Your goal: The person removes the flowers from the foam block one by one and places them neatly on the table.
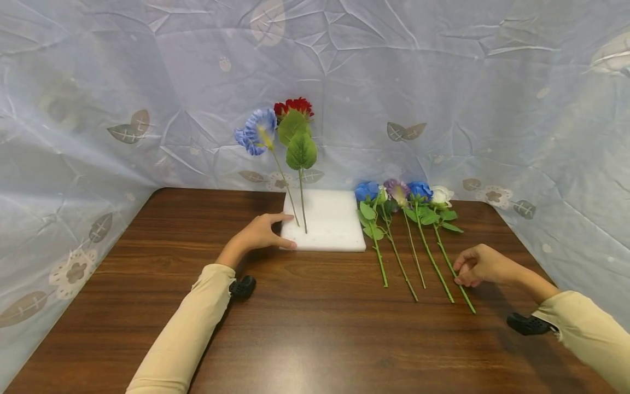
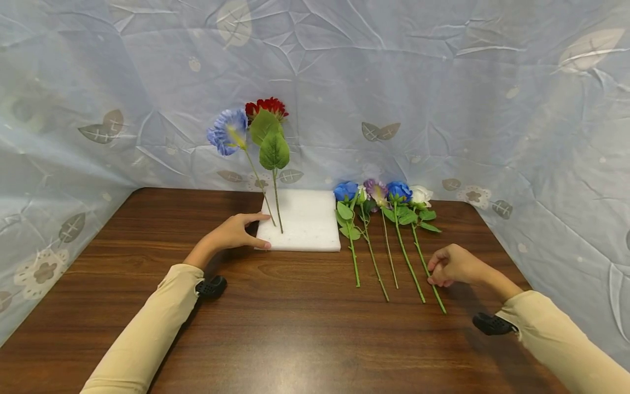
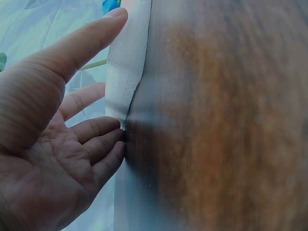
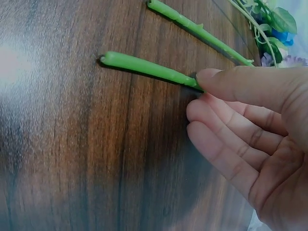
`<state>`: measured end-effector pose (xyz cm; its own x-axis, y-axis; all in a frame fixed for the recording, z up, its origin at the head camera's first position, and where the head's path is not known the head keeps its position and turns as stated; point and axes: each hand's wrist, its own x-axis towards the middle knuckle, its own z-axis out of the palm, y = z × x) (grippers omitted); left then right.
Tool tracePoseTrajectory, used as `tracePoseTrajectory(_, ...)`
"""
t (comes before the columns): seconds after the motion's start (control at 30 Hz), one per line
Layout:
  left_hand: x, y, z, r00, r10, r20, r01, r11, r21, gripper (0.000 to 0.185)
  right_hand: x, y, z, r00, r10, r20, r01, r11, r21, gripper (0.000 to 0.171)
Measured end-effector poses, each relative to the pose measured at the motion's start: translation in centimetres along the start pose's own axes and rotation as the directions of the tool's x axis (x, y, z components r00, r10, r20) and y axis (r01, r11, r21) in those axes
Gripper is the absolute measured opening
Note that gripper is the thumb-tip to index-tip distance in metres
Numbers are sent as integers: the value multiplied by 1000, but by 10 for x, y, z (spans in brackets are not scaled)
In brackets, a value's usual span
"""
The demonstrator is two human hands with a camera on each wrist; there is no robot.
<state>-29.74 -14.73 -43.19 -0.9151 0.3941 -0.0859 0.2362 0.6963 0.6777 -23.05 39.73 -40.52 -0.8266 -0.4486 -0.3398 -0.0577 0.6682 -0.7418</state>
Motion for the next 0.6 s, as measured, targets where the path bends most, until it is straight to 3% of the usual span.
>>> tracePoseTrajectory(0.6, 1, -3, 1, 1000, 13, -12, -13, 1000, -2, 89, 1, -4, 1, 1000, 24, 4, -24, 1000, -6, 31)
